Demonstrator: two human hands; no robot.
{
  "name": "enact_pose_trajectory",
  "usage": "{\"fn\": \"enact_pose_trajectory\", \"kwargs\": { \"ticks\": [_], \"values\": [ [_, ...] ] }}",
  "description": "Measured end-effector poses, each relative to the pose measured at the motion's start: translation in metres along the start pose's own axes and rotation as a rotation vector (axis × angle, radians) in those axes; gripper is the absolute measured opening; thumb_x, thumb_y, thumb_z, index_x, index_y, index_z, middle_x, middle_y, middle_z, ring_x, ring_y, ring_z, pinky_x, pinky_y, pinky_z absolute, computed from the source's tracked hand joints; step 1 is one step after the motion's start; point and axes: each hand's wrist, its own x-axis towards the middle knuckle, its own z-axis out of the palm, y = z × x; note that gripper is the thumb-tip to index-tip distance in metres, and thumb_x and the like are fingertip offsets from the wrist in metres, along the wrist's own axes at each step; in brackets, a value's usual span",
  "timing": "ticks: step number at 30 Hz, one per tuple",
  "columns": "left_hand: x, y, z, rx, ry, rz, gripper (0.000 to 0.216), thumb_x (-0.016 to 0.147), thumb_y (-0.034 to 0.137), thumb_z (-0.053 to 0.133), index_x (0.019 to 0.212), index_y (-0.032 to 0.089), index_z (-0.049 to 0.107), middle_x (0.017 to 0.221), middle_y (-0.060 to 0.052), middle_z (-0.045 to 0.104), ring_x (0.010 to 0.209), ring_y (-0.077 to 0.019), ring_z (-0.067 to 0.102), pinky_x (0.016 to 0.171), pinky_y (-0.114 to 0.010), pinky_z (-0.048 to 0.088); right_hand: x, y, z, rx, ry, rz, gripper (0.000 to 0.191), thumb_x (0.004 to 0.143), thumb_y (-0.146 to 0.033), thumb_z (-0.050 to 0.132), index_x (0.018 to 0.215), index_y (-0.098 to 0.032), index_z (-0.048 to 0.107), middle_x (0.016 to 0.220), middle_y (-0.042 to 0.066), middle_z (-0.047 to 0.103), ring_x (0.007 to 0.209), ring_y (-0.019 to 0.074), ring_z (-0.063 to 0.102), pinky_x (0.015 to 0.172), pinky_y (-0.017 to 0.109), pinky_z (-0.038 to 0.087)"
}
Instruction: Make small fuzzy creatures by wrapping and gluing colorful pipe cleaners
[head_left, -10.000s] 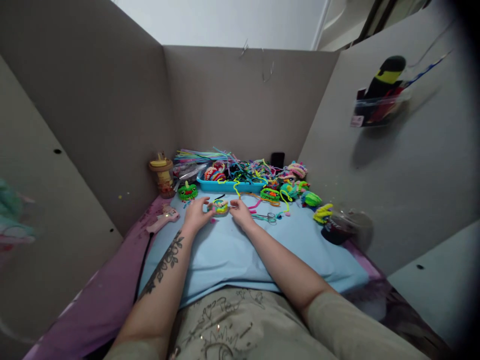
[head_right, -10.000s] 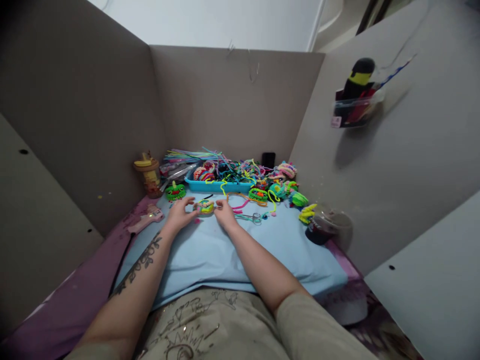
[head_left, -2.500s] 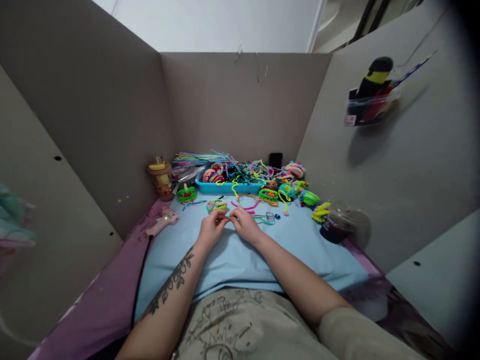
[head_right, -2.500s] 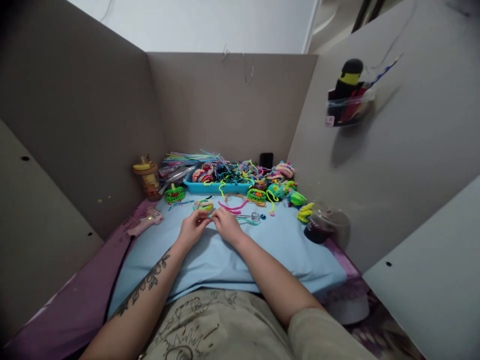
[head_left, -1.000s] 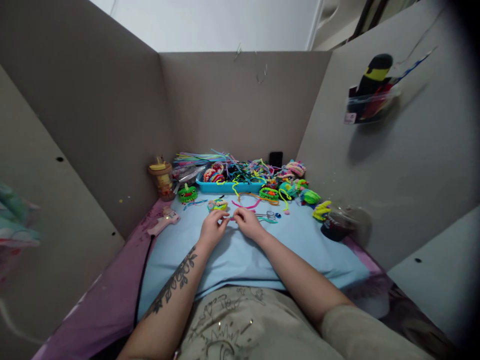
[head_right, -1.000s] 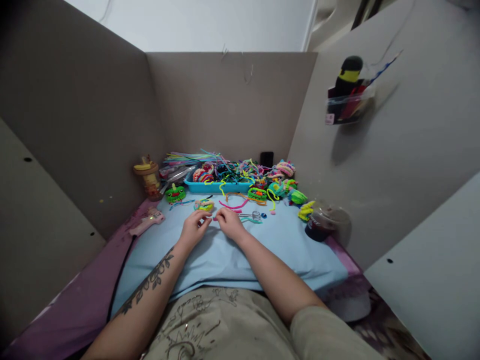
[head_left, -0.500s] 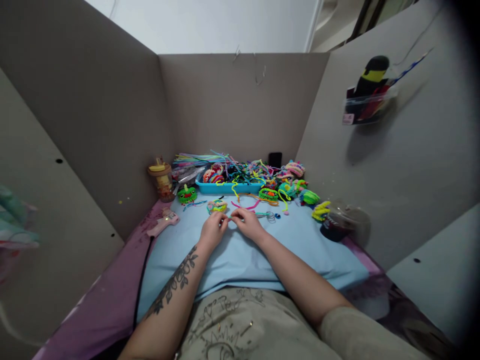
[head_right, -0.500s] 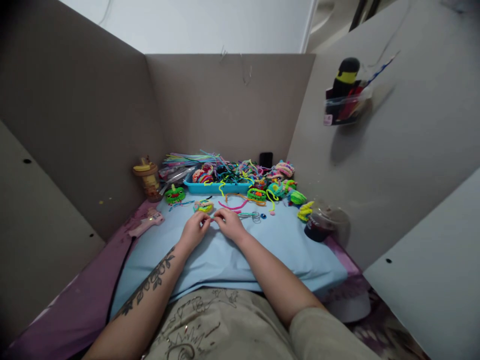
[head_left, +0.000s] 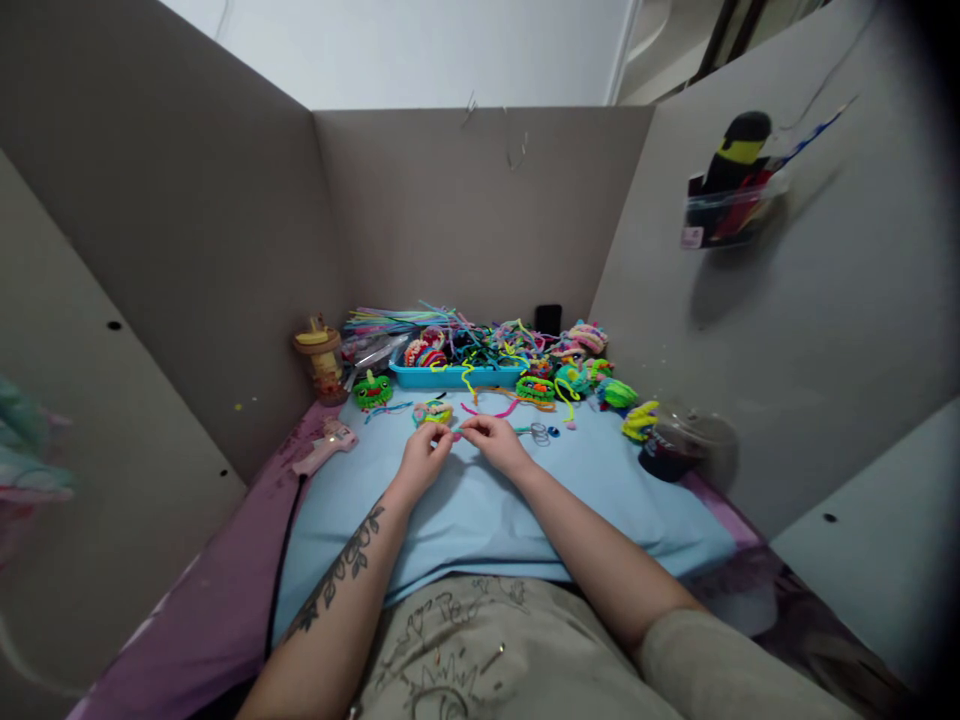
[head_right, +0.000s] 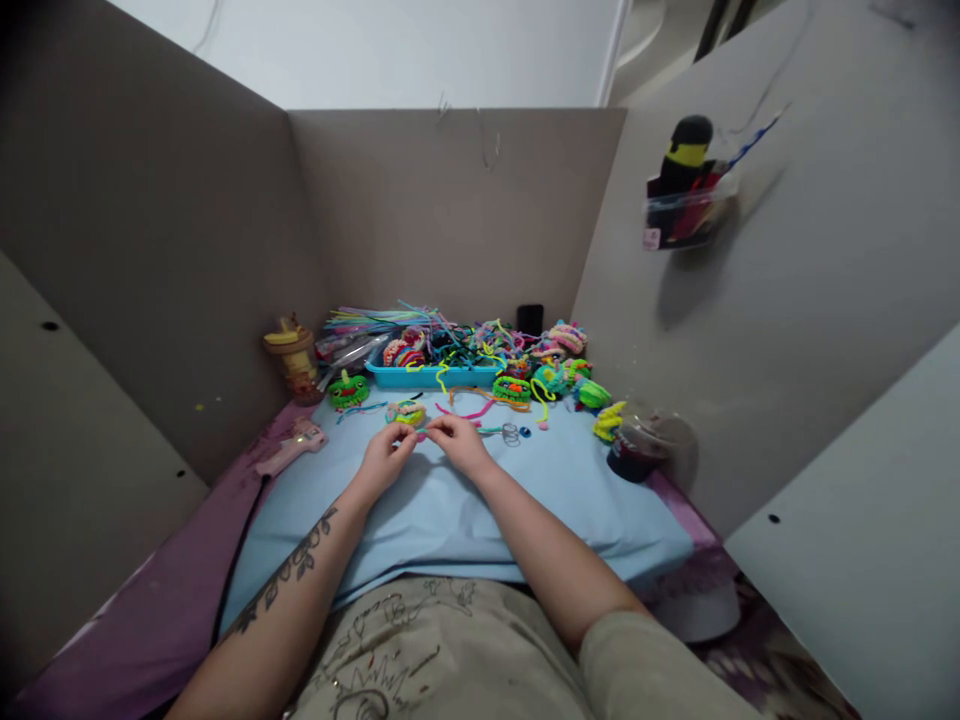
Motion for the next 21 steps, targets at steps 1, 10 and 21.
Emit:
{"fn": "enact_pose_trajectory", "kwargs": {
  "ticks": [1, 10, 21],
  "values": [
    [0.0004, 0.0000, 0.0000, -0.019, -0.003, -0.016, 0.013, 0.081, 0.024, 0.051, 0.074, 0.016, 0.059, 0.073, -0.002, 0.060, 0.069, -0.0125, 0.055, 0.060, -0.021, 0.042, 0.0001, -0.0002, 0.0005, 0.052, -0.022, 0.030, 0.022, 0.073, -0.036, 0.061, 0.078, -0.015, 0.067, 0.063, 0.000, 0.060, 0.058, 0.0133, 0.051, 0.056, 0.025, 0.039],
    [0.0003, 0.0029, 0.0022, -0.114, 0.018, -0.056, 0.016, 0.079, 0.029, 0.054, 0.074, 0.015, 0.059, 0.071, -0.001, 0.060, 0.067, -0.0115, 0.054, 0.056, -0.019, 0.042, -0.0013, -0.0035, 0.0085, 0.476, -0.057, 0.241, 0.031, 0.062, -0.044, 0.071, 0.070, -0.016, 0.060, 0.054, -0.004, 0.053, 0.045, 0.0077, 0.045, 0.046, 0.022, 0.038],
    [-0.0018, 0.0037, 0.0002, -0.016, 0.078, 0.008, 0.014, 0.078, 0.028, 0.058, 0.076, 0.016, 0.065, 0.078, -0.004, 0.066, 0.071, -0.0134, 0.059, 0.055, -0.021, 0.044, -0.0018, -0.0048, 0.0071, 0.169, -0.017, 0.075, 0.020, 0.074, -0.037, 0.058, 0.069, -0.018, 0.057, 0.053, -0.004, 0.049, 0.047, 0.0098, 0.043, 0.046, 0.022, 0.035]
  ]
}}
